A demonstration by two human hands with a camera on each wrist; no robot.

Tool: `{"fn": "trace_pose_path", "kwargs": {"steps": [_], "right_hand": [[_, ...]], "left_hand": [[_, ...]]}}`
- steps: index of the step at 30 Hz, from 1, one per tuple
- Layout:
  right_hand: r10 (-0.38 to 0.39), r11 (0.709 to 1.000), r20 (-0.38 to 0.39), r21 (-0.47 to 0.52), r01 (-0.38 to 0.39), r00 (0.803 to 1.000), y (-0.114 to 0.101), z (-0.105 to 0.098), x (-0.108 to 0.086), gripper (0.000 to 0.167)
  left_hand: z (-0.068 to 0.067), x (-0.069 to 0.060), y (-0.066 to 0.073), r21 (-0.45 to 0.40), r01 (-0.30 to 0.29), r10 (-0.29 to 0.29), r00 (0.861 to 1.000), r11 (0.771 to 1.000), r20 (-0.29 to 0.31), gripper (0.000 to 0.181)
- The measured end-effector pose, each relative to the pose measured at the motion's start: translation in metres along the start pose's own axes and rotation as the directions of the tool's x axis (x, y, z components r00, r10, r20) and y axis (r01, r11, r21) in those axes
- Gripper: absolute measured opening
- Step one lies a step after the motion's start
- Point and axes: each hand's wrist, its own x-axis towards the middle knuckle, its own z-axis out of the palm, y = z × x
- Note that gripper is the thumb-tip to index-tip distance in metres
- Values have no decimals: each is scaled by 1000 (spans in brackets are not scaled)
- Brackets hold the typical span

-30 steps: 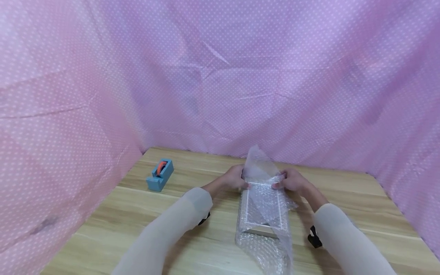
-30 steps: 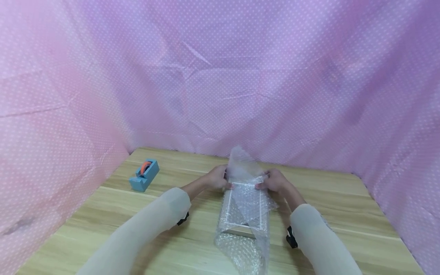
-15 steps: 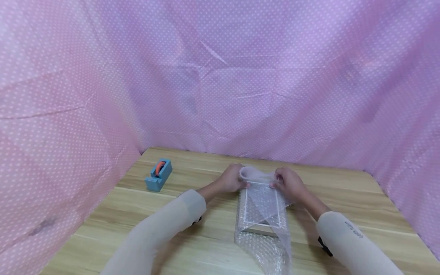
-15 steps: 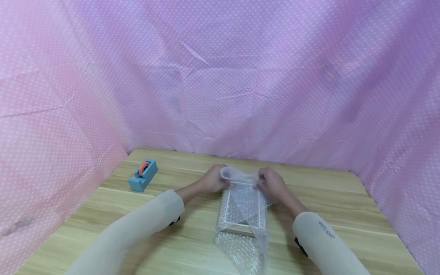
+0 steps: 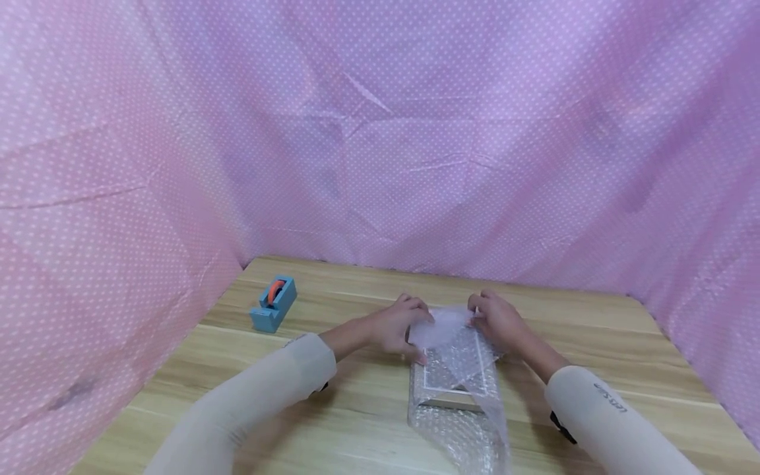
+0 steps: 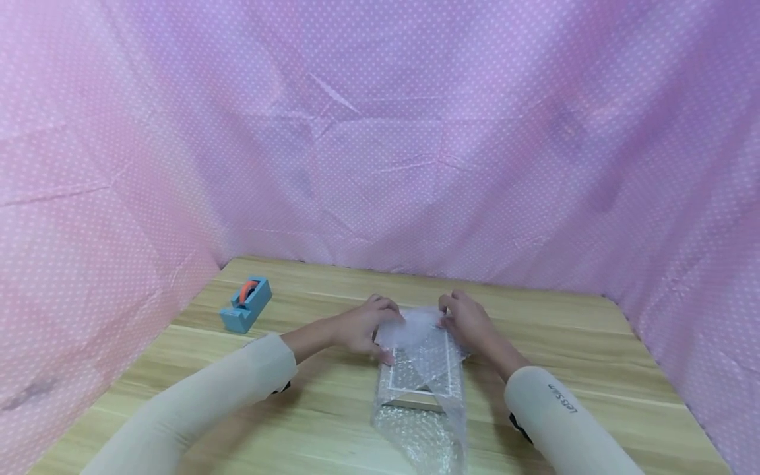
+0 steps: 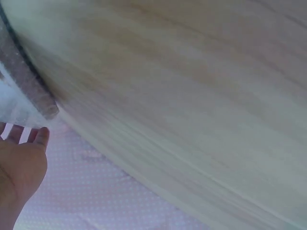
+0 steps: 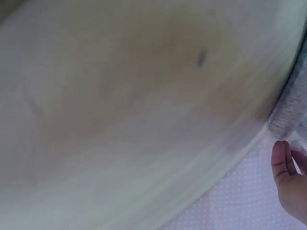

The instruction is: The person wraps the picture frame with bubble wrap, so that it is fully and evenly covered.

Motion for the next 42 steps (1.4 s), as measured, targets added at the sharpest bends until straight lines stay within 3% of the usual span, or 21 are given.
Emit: {"fn": "trace_pose_path", "kwargs": {"steps": [7,12,14,21,26,30,33,36,39,42], "right_hand": [[-135,977,117,-148,152,984,-6,-18,-6,14],[-105,976,240,-163,146,965,-11,-27,-17,69],[-106,977,265,-154,150,958,-11,-27,-21,79],[-263,939,206,-169,298,943,-11,-22,-25,57],[-315,923,180,-171,345,932,-8,-19,-25,52],[-324,922,167,-166,350,931,-8,-17,-25,52],[-332,921,149,-161,354,931,-9,-17,-24,52],[-339,920,142,-157,359,930,-11,-17,-23,52],[-328,923,157,-156,352,931,-12,-17,-23,52],[-310,928,179,-158,338,934,-13,-17,-23,53]], "left_hand": [[4,-2,1,76,-38,39,999,996,-13,74],[7,-1,1,116,-62,68,997,991,-45,72],[8,-1,0,122,-66,72,996,990,-51,70],[8,-1,1,151,-91,102,993,984,-65,68],[6,-1,-1,190,-137,152,986,972,-64,68],[3,-3,-4,206,-177,185,982,962,-22,73],[-2,-6,-4,160,-189,187,982,969,23,68],[-8,-11,-2,46,-168,166,985,985,47,57],[-11,-14,0,-70,-133,137,989,989,52,49],[-10,-14,-1,-103,-128,132,991,986,33,42]]}}
